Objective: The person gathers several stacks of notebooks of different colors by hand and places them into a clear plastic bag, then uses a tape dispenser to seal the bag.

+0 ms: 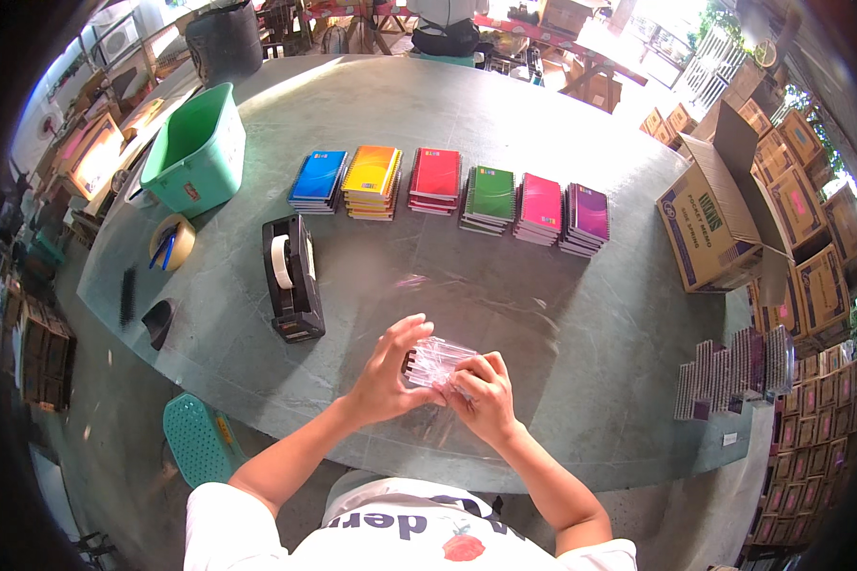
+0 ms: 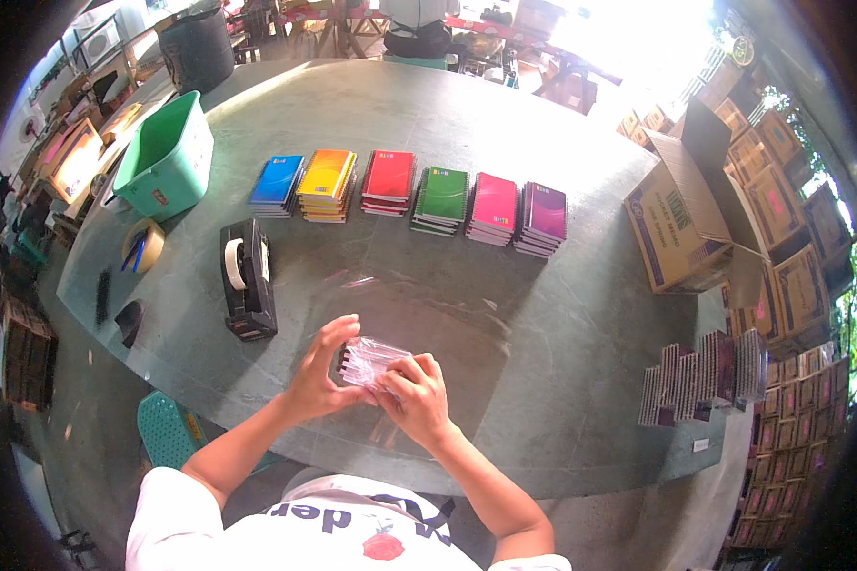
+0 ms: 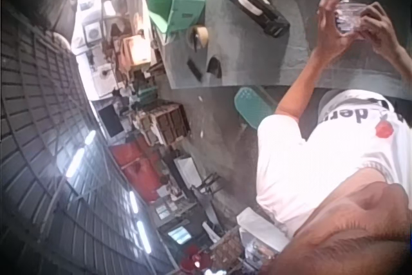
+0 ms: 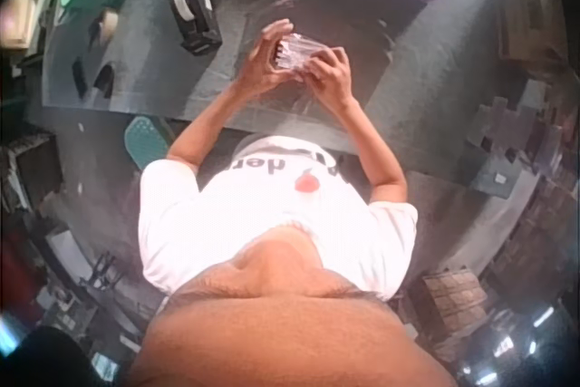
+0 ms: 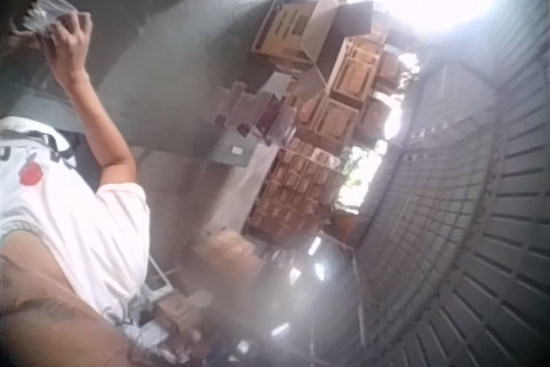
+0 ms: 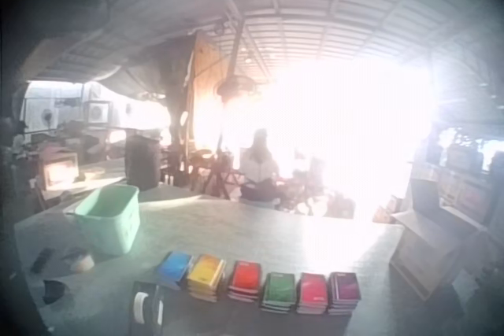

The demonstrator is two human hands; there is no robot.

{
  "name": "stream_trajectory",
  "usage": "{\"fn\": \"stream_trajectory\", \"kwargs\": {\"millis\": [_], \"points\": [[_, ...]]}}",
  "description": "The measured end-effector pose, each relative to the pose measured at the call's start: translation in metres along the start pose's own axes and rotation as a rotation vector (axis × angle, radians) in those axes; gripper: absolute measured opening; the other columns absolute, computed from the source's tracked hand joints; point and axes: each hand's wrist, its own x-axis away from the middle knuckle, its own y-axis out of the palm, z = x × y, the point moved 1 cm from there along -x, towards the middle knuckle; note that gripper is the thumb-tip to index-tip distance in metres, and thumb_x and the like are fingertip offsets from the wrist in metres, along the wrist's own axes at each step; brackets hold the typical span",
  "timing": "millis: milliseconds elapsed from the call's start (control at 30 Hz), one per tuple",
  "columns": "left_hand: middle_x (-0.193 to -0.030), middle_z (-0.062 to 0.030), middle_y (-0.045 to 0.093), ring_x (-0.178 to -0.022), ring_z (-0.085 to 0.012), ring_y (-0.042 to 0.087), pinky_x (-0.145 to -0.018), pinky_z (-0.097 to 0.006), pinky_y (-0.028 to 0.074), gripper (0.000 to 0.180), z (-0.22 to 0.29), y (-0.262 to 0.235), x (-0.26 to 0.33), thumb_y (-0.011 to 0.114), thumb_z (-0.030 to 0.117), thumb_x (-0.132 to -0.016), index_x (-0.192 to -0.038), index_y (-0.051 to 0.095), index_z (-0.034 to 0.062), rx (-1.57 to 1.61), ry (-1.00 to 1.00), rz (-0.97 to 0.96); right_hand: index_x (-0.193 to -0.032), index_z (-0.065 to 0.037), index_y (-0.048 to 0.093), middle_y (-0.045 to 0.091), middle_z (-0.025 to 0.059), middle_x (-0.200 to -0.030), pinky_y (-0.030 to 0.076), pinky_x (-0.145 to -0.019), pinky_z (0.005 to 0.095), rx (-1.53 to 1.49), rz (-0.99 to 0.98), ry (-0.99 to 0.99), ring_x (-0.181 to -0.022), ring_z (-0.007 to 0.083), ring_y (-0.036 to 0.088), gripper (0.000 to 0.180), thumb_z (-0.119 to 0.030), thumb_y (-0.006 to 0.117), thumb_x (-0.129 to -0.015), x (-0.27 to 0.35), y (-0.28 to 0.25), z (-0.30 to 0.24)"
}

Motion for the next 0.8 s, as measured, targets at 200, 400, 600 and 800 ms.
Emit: {"fn": "stream_trajectory", "kwargs": {"millis": [200,400,600,800], "points": [[-0.113,-0.0065,0.054,-0.107,-0.0148,0.05,-0.095,-0.032,0.04,0.091,-0.015,-0.002,-0.017,0.088,0.021,-0.056,-0.131,0.04,0.008,0.566,-0.431,-0.19,-0.097,-0.011,0.063,0.052,0.0064,-0.106,0.041,-0.082,0.0341,-0.121,0.227,0.298,-0.093,0.0211,0.051,0.041,-0.025,0.08,-0.063,-0.004,0.003,-0.008],[-0.097,-0.0075,0.062,-0.095,-0.0185,0.056,-0.086,-0.033,0.045,0.05,-0.025,-0.016,-0.047,0.082,0.019,-0.062,-0.107,0.063,0.007,0.249,-0.282,-0.444,-0.101,-0.009,0.065,0.051,0.0037,-0.099,0.046,-0.072,0.0296,-0.721,-0.075,0.666,-0.088,0.0153,0.053,0.051,-0.027,0.086,-0.058,-0.014,0.001,0.022],[-0.087,-0.0115,0.059,-0.088,-0.0277,0.058,-0.079,-0.037,0.048,0.025,0.022,-0.022,-0.063,0.069,0.014,-0.073,-0.096,0.066,0.007,-0.2,-0.047,-0.557,-0.096,-0.01,0.069,0.057,0.0024,-0.084,0.047,-0.067,0.0282,-0.328,-0.258,0.414,-0.076,0.015,0.057,0.035,-0.019,0.081,-0.064,-0.031,-0.029,0.02],[-0.084,-0.0115,0.059,-0.08,-0.029,0.059,-0.073,-0.039,0.049,0.016,0.032,-0.014,-0.052,0.064,0.008,-0.075,-0.09,0.062,0.0027,-0.311,-0.022,-0.56,-0.091,-0.009,0.069,0.057,0.0036,-0.081,0.048,-0.064,0.0297,-0.235,-0.317,0.357,-0.071,0.017,0.058,0.026,-0.012,0.078,-0.066,-0.044,-0.034,0.009]]}}
